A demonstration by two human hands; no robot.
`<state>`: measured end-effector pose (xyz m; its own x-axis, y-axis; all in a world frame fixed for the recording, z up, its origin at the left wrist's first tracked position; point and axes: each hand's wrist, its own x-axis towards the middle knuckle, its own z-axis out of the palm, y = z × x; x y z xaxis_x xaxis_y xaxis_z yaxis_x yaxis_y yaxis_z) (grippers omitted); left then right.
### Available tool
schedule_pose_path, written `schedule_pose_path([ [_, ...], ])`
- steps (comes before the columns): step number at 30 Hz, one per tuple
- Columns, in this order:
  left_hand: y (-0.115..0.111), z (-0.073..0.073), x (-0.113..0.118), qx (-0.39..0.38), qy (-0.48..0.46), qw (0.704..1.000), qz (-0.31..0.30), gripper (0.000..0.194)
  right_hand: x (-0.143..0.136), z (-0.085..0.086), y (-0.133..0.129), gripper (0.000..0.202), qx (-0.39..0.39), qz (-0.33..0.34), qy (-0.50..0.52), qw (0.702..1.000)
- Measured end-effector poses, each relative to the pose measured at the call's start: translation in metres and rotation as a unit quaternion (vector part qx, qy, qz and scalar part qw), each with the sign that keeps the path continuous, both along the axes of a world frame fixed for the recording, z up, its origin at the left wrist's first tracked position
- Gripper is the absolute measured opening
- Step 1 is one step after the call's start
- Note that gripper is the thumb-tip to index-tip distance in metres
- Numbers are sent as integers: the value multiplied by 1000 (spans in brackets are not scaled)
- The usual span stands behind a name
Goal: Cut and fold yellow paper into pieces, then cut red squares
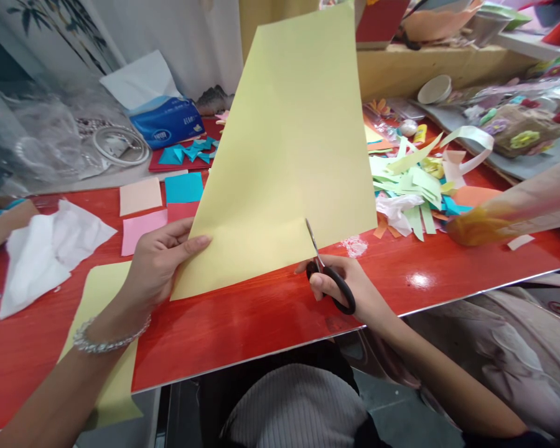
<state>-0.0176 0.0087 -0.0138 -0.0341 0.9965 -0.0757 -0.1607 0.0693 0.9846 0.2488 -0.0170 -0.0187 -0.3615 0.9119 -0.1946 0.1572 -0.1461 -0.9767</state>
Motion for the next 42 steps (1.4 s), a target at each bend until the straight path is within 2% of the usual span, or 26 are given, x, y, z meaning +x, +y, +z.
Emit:
schedule_pose_path([
  [16, -3, 6, 6, -23, 4, 1000, 19, 30, 1, -4, -2, 26, -9, -6, -6, 1000],
  [24, -3, 9, 12, -41, -19, 999, 6, 34, -1, -2, -1, 42, -15, -28, -26, 999],
  [29, -3, 7, 11, -48, -16, 999, -1, 35, -1, -2, 0, 43, -4, -28, -32, 999],
  [36, -3, 6, 11, -55, -27, 998, -11, 25, 0, -2, 1, 44, -3, -33, -42, 999],
  [42, -1, 1, 6, -53, -27, 998, -31, 34, -1, -2, 1, 42, -5, -29, -52, 998],
])
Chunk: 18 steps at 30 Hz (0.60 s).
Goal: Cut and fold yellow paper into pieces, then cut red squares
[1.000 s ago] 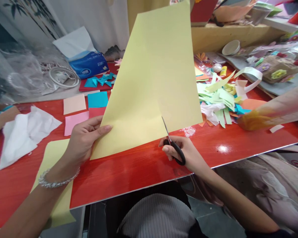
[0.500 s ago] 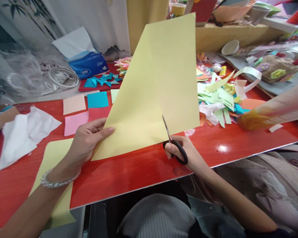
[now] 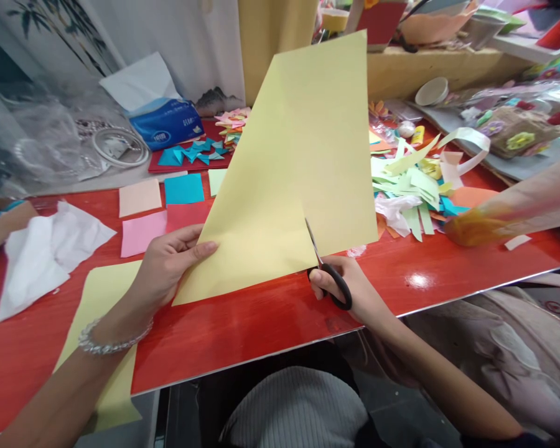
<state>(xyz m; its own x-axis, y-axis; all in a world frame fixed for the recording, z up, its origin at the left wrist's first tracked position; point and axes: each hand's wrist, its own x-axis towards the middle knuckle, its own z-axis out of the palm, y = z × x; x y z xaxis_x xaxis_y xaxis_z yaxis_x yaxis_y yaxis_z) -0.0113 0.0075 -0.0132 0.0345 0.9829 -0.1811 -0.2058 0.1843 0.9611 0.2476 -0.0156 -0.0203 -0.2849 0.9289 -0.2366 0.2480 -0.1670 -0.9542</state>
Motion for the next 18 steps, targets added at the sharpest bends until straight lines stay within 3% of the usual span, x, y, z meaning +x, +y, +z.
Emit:
schedule_pose_path([
  [8, 0, -6, -9, -25, 56, 997, -50, 44, 1, 2, 2, 44, -12, -2, -20, 1000],
  [13, 5, -1, -10, -78, 64, 985, -141, 50, 6, 3, 1, 42, -21, 38, -27, 999],
  [18, 11, 7, -1, -110, 61, 978, -167, 46, 11, 4, -2, 41, -17, 84, -35, 996],
])
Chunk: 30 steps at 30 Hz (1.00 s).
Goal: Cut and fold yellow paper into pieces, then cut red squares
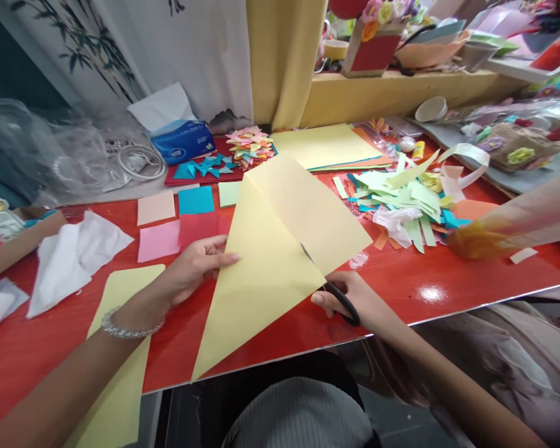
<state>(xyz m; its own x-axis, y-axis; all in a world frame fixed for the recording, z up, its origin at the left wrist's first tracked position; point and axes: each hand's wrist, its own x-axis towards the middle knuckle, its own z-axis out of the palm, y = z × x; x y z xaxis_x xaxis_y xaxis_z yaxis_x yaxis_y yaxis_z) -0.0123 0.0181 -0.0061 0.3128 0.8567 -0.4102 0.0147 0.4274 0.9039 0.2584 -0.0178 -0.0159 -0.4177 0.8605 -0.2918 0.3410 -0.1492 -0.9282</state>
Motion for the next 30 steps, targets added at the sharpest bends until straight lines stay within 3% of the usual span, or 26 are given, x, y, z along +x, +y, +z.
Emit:
schedule_pose_path([
  [11, 11, 3, 21, -11, 24, 1000, 0, 33, 12, 1, -1, 46, -31, 25, -3, 999],
  [30, 14, -1, 21, 65, 45, 997, 0, 29, 15, 0, 3, 51, -14, 54, -37, 998],
])
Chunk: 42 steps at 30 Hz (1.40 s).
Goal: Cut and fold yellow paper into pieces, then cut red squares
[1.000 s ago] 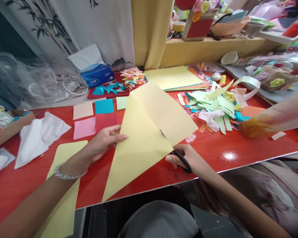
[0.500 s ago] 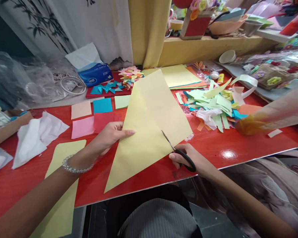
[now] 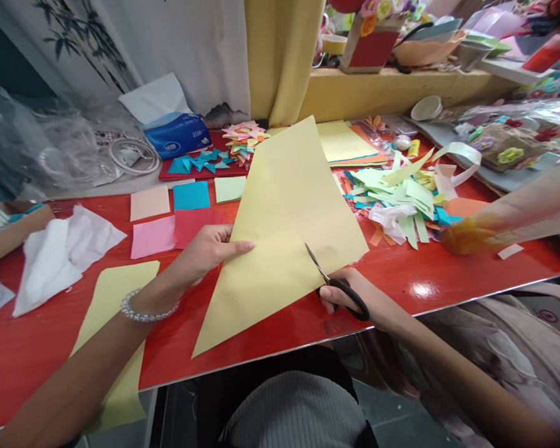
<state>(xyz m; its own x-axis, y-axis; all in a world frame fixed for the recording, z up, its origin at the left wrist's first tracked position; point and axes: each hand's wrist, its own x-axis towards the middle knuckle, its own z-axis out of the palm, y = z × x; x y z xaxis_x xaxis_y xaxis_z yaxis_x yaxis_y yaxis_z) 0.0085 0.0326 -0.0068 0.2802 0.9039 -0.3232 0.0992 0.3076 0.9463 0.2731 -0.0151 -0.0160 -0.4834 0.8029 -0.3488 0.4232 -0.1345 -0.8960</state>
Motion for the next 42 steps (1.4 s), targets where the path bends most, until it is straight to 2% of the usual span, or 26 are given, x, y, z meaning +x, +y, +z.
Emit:
schedule_pose_path([
  [6, -2, 1, 0, 21, 23, 1000, 5, 32, 0, 2, 1, 49, 1, -4, 2, 1000],
  [10, -3, 2, -1, 43, 45, 998, 23, 31, 3, 4, 1, 52, 16, 28, -8, 999],
  [15, -3, 0, -2, 32, 34, 999, 15, 29, 6, 4, 2, 56, 5, 50, -17, 999],
  [26, -7, 4, -4, 46, 38, 998, 20, 27, -5, 9, 5, 53, -23, 17, -49, 998],
  [32, -8, 6, -5, 55, 67, 996, 14, 31, -4, 8, 5, 62, -8, 40, -18, 999],
  [35, -3, 4, -9, 65, 83, 994, 37, 32, 6, 6, 5, 62, -13, 86, -8, 996],
  [38, 3, 0, -13, 76, 77, 990, 95, 29, 26, 3, 1, 57, -34, 129, 15, 991],
  [40, 6, -1, -16, 85, 44, 987, 127, 27, 40, 5, -4, 55, -37, 133, 32, 990],
  [42, 8, 0, -16, 95, 6, 985, 140, 28, 49, 11, -9, 59, -13, 107, 45, 993],
])
